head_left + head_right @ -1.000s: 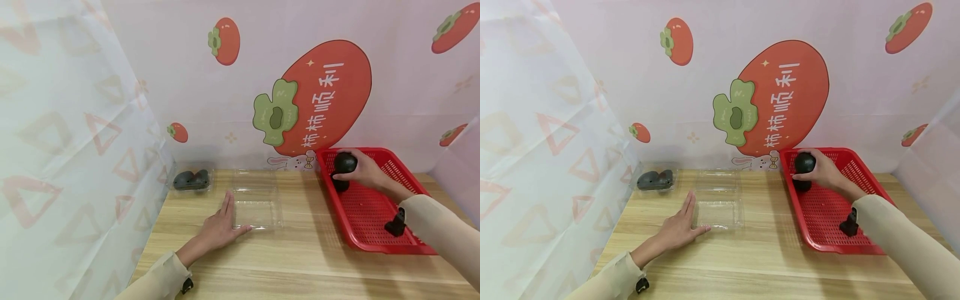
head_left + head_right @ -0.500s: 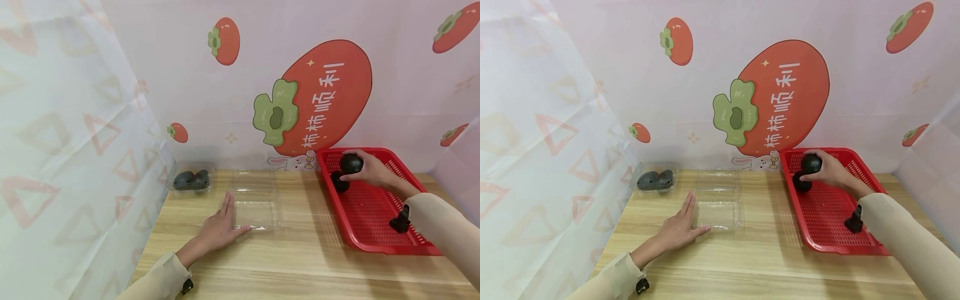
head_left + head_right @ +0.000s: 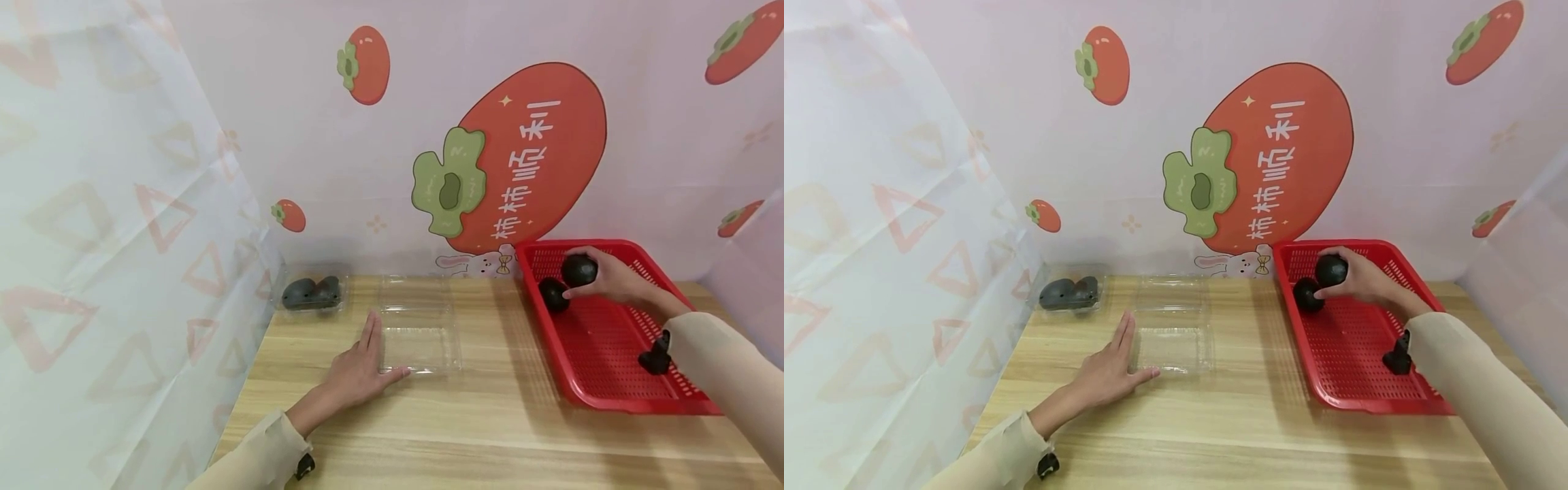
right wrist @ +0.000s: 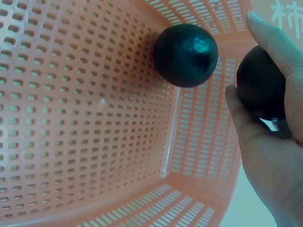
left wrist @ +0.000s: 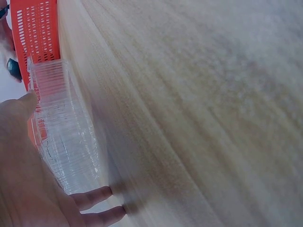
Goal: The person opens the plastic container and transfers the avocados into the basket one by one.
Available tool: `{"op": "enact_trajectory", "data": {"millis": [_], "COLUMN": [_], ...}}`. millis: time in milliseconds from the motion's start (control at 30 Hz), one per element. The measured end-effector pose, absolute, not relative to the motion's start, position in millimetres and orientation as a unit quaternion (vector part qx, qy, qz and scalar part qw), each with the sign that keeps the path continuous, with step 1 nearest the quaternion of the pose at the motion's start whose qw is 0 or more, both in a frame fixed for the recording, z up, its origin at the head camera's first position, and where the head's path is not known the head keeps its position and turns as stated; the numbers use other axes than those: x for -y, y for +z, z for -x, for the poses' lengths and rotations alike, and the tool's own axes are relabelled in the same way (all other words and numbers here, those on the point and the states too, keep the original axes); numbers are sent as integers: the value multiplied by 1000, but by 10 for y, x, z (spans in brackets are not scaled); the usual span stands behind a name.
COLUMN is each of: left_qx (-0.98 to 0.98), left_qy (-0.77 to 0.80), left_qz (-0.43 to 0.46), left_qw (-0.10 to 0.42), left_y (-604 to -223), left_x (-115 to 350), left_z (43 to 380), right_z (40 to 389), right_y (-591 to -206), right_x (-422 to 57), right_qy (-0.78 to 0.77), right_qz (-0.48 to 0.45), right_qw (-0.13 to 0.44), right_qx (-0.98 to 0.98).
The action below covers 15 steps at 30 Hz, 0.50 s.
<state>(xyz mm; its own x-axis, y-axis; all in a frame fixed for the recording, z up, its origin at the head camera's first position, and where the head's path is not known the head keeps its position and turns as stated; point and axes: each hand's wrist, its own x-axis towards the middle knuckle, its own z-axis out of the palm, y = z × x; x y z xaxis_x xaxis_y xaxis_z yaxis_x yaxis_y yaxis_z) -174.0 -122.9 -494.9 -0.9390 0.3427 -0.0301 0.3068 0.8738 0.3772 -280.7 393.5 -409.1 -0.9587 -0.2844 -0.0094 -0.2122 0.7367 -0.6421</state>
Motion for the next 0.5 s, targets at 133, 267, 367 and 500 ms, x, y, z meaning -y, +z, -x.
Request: {"op": "enact_trajectory", "data": {"millis": [133, 267, 367, 500], "left_qx": [-966, -966, -966, -966], "left_qy": [189, 189, 191, 194], "left_qz": [-168, -168, -167, -165], "left_qw": [49, 50, 51, 50], "left_y": [-4950, -4961, -4963, -4958], "left_x": [1231, 1235, 1235, 1234], "left_z": [1750, 1751, 1750, 1747], "right_z": [2832, 2843, 2853, 2878], "right_y": [-4116, -4141, -4153, -4180], "right_x": [-3980, -4015, -4044, -4096], "right_qy": [-333, -343, -349, -344], "right_qz": [135, 137, 135, 133], "right_qw": [52, 63, 72, 75], "right_qx": [-932, -927, -924, -927]}}
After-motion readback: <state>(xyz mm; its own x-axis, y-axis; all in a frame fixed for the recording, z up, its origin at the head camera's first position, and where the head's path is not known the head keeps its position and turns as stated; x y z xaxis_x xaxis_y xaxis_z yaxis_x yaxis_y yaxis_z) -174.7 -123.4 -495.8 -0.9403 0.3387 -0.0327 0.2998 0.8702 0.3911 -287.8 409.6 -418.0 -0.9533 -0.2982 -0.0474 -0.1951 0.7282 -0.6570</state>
